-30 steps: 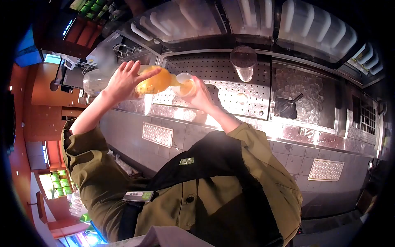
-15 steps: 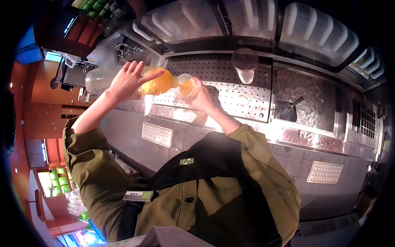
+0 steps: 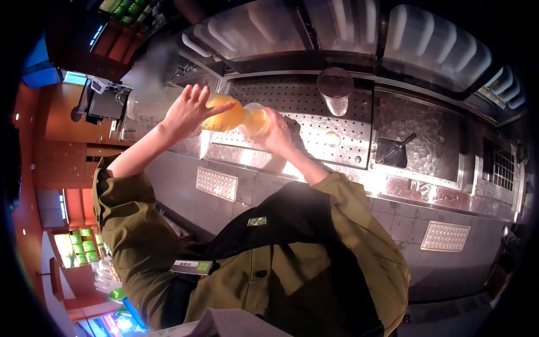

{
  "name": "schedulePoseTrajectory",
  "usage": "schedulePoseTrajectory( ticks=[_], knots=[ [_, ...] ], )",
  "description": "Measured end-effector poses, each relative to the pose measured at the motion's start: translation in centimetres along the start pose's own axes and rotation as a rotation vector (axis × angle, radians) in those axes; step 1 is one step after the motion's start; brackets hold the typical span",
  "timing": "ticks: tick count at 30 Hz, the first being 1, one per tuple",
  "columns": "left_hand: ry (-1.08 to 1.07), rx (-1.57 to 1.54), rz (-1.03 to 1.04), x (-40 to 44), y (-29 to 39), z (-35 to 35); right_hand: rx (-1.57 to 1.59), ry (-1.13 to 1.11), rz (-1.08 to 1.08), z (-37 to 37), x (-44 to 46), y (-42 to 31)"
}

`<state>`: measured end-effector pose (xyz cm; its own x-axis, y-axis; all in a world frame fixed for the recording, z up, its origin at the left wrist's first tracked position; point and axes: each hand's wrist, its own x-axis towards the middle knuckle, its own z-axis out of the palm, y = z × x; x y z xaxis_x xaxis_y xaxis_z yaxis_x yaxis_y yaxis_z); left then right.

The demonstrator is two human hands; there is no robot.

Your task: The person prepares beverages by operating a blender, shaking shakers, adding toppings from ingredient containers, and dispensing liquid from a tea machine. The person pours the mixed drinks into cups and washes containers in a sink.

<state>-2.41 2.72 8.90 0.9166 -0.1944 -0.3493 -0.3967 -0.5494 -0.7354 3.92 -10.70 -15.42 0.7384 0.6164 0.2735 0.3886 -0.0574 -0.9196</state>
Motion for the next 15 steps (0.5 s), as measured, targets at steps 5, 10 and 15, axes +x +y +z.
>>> schedulePoseTrajectory(
  ticks=[5,10,15],
  knots=[
    [-0.004,-0.015,-0.003,-0.3,-0.5,-0.8,0.015,-0.019,0.020,-0.2,0.0,-0.2],
    [0.055,0.060,0.000,-0.7,-1.3,-1.7,0.053,-0.053,0.037,0.0,0.1,0.5],
    [0.071,0.056,-0.017,-1.1,-1.7,-2.3,0.029,0.008,-0.084,-0.4,0.2,0.0]
  ],
)
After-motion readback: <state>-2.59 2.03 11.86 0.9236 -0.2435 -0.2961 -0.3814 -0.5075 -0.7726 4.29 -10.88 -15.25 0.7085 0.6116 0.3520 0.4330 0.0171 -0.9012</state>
